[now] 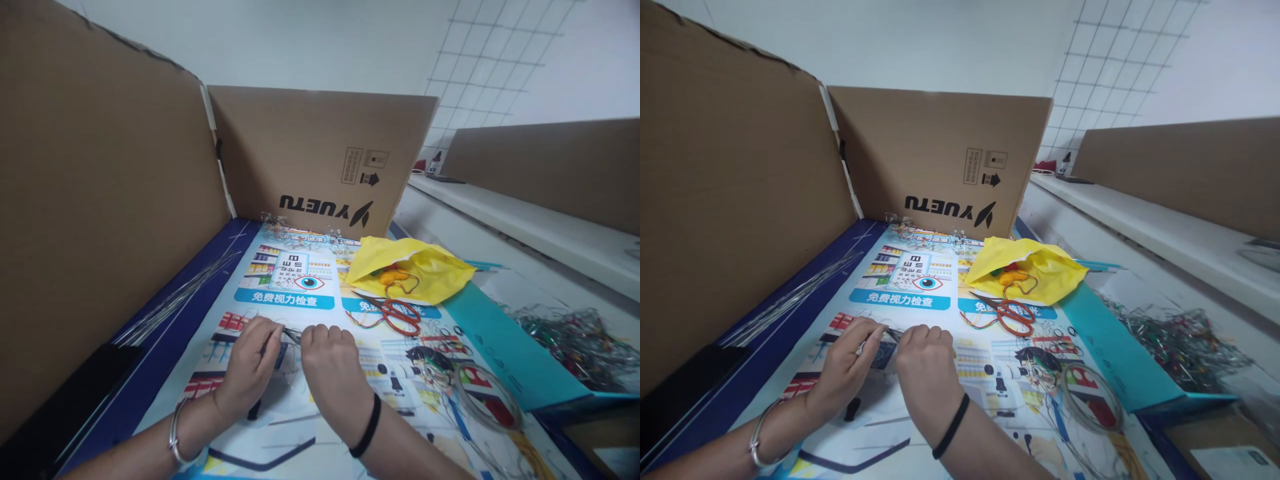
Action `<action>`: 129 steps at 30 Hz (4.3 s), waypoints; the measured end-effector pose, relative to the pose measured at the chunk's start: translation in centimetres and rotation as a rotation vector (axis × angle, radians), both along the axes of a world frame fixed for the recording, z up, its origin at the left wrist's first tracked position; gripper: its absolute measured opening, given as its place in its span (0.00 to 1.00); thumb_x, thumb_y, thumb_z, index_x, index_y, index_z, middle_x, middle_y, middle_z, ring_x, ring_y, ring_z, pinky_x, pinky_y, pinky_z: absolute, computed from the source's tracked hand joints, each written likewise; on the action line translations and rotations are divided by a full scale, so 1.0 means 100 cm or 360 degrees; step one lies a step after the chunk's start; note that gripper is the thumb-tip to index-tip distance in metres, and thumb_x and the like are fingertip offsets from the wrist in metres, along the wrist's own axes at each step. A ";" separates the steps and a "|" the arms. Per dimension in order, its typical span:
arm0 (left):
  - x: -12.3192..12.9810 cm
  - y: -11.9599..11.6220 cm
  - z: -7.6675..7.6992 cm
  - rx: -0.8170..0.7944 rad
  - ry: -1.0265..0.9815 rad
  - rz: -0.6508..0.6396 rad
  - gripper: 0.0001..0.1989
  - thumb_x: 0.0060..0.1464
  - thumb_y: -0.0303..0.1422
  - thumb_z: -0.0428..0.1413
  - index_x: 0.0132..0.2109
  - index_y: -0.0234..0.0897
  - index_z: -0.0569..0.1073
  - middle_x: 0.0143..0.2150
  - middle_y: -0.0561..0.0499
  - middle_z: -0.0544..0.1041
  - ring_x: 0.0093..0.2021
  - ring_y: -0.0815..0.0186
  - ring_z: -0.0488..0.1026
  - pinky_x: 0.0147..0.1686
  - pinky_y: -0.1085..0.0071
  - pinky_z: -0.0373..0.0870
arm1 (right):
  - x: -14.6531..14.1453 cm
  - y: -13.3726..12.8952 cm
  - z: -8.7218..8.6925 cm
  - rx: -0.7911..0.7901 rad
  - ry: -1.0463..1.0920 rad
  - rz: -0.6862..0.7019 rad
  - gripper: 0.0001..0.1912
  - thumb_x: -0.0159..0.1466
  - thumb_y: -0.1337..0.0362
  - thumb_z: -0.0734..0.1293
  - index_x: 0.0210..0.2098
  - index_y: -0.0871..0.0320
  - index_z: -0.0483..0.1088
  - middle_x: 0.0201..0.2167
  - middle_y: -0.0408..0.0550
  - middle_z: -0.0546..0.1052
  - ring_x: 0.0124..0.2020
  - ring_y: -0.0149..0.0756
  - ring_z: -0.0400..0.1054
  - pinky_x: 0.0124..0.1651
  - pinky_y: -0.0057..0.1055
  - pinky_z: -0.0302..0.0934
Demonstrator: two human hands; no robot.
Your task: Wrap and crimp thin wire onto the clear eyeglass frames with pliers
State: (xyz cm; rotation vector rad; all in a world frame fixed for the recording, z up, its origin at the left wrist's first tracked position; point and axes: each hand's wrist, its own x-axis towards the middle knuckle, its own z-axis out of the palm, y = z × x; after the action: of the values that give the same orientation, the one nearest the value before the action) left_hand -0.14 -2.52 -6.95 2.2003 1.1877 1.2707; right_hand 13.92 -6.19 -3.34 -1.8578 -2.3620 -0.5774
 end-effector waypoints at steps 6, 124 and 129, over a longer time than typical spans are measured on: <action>0.000 0.000 0.000 -0.0009 -0.0032 -0.0002 0.09 0.59 0.28 0.45 0.32 0.35 0.67 0.29 0.51 0.67 0.33 0.65 0.64 0.36 0.69 0.60 | 0.004 0.002 -0.002 -0.0077 0.0002 0.0038 0.07 0.58 0.77 0.58 0.34 0.65 0.65 0.27 0.55 0.70 0.27 0.42 0.65 0.28 0.36 0.54; -0.019 0.018 0.033 -0.0381 0.0696 -0.0979 0.10 0.46 0.18 0.49 0.31 0.37 0.69 0.31 0.55 0.72 0.32 0.69 0.68 0.33 0.77 0.61 | 0.055 0.023 -0.009 -0.0897 0.0250 0.0436 0.10 0.57 0.59 0.62 0.30 0.56 0.72 0.28 0.44 0.76 0.29 0.32 0.67 0.25 0.27 0.40; -0.018 0.017 0.035 -0.0357 0.0717 -0.0972 0.10 0.45 0.17 0.49 0.30 0.36 0.67 0.31 0.55 0.70 0.33 0.70 0.67 0.33 0.76 0.60 | 0.055 0.025 -0.010 -0.0905 0.0241 0.0446 0.11 0.57 0.58 0.61 0.31 0.56 0.73 0.28 0.45 0.76 0.29 0.33 0.68 0.25 0.27 0.41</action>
State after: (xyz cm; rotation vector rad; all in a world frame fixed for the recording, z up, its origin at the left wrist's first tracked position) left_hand -1.92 -0.85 -3.43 2.4596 0.6451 0.3936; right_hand 19.40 -3.73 -4.39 -1.6008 -2.7985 0.2833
